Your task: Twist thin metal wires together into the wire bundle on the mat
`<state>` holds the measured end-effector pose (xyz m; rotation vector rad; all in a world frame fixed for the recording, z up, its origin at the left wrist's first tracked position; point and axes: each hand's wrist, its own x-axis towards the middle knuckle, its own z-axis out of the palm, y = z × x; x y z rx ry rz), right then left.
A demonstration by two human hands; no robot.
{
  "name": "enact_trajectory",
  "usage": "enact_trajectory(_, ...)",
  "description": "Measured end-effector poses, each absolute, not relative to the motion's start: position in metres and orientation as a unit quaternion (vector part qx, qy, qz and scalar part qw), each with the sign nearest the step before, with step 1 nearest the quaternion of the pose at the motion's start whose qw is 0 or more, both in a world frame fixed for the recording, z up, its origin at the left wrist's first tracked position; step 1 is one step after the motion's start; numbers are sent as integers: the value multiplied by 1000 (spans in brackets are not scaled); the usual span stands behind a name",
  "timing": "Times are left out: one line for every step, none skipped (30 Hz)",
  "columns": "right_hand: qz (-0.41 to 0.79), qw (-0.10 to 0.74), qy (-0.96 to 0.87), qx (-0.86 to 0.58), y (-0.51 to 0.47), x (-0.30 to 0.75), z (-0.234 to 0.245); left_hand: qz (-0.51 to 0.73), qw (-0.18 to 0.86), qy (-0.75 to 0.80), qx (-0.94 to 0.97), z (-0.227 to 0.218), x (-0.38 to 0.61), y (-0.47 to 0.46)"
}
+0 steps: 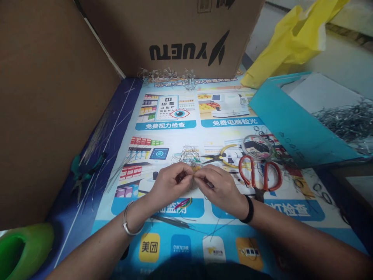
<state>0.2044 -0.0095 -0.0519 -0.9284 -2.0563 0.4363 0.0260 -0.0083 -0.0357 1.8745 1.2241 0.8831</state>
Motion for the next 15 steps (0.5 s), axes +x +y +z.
enact_trajectory(178,414,-812,-370,-10,205,-51,342,370,475,721,-35,26,-8)
enact_trajectory(184,419,-807,-374,-10,205,-51,343,379,476,716,-35,25,-7)
enact_trajectory(190,424,-800,-379,-10,205,-50,343,387,476,711,-35,25,-7)
enact_trajectory(198,428,-793,-386,-9,206,-51,343,395,475,708,-35,25,-7)
enact_trajectory(206,430,-786,-392,-9,206,-51,341,401,474,706,-36,24,-6)
enact_trajectory(215,432,-780,-398,-9,207,-52,339,404,474,705,-36,24,-6)
enact_trajectory(225,431,-776,-402,-8,207,-53,337,407,474,705,-36,24,-6)
enact_trajectory(233,430,-773,-403,-8,207,-53,336,407,475,704,-36,24,-6)
enact_trajectory(240,429,-772,-402,-7,207,-54,334,406,475,705,-36,24,-6)
enact_trajectory(244,429,-773,-399,-7,207,-55,335,405,475,706,-36,24,-6)
enact_trajectory(244,429,-775,-394,-6,207,-55,336,403,473,708,-36,24,-7)
enact_trajectory(242,430,-778,-389,-5,207,-55,338,401,471,710,-36,24,-7)
enact_trajectory(238,431,-781,-384,-5,206,-54,340,398,469,712,-36,24,-7)
enact_trajectory(235,433,-783,-380,-5,206,-54,342,393,468,714,-36,24,-7)
enact_trajectory(234,435,-783,-378,-4,205,-53,342,389,469,715,-36,24,-7)
